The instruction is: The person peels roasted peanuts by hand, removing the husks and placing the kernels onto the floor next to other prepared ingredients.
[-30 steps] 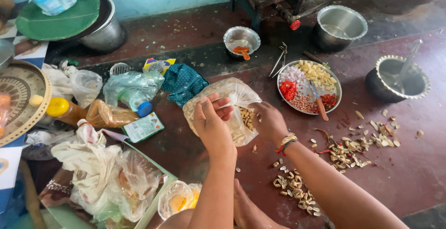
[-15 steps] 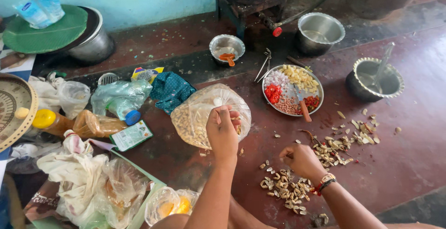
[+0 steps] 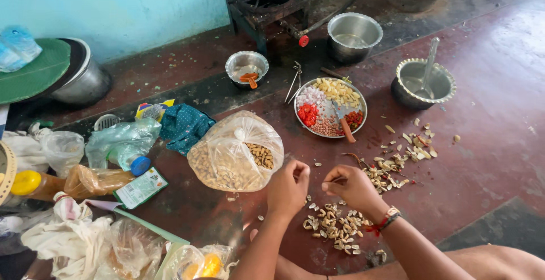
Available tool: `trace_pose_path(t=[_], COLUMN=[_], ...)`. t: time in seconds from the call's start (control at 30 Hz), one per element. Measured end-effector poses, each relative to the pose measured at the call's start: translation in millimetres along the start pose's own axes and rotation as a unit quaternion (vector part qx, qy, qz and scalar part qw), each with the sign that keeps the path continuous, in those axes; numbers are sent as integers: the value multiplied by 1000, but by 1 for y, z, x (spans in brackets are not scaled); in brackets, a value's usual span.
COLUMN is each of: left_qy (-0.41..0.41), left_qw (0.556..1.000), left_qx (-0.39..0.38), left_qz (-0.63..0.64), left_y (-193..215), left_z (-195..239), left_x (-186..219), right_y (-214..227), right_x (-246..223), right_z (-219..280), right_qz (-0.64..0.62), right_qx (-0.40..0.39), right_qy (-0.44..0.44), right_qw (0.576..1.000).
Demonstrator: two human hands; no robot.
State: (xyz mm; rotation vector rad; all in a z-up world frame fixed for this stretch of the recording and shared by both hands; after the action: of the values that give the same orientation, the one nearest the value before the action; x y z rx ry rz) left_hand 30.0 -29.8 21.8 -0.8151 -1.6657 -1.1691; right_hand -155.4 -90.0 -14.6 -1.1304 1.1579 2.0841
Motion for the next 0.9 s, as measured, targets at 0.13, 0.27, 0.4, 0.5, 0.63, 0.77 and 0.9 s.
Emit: trace_pose_path(t=[0.13, 0.27, 0.4, 0.5, 0.63, 0.77, 0.9], left_qy=[-28, -46, -43, -30, -24, -42, -7], left_qw=[995, 993, 994, 996, 994, 995, 987], left_qx=[-91, -101, -86, -68, -84, -44, -22], left_qz=[-4, 28, 46, 45, 68, 74, 160], left_y=[-22, -28, -28, -24, -21, -25, -31], left_z=[16, 28, 33, 34, 33, 31, 32], left_x=[20, 36, 43, 47, 46, 42, 31], right_y=[17, 17, 12, 12, 13, 10, 2], right_x=[-1, 5, 10, 6, 0, -2, -4], right_z=[37, 55, 53, 53, 55, 55, 54], right_qz=[-189, -248, -254, -251, -220, -272, -341], right_qx=[26, 84, 103, 106, 130, 116, 125], right_qy=[-35, -8, 8, 26, 44, 39, 26], right_qw=[981, 965, 962, 962, 966, 954, 931])
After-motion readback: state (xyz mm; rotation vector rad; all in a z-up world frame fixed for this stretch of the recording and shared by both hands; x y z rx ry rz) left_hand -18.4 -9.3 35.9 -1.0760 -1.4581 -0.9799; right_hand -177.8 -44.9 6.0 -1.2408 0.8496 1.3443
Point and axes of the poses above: each hand's wrist, its own z-axis away from the middle knuckle, its own y-axis out of the back of the hand, x = y × z, the point moved 2 cm from there along -z, towards the middle knuckle, and after that the axes turned 7 degrees about z, right-handed, at the moved point
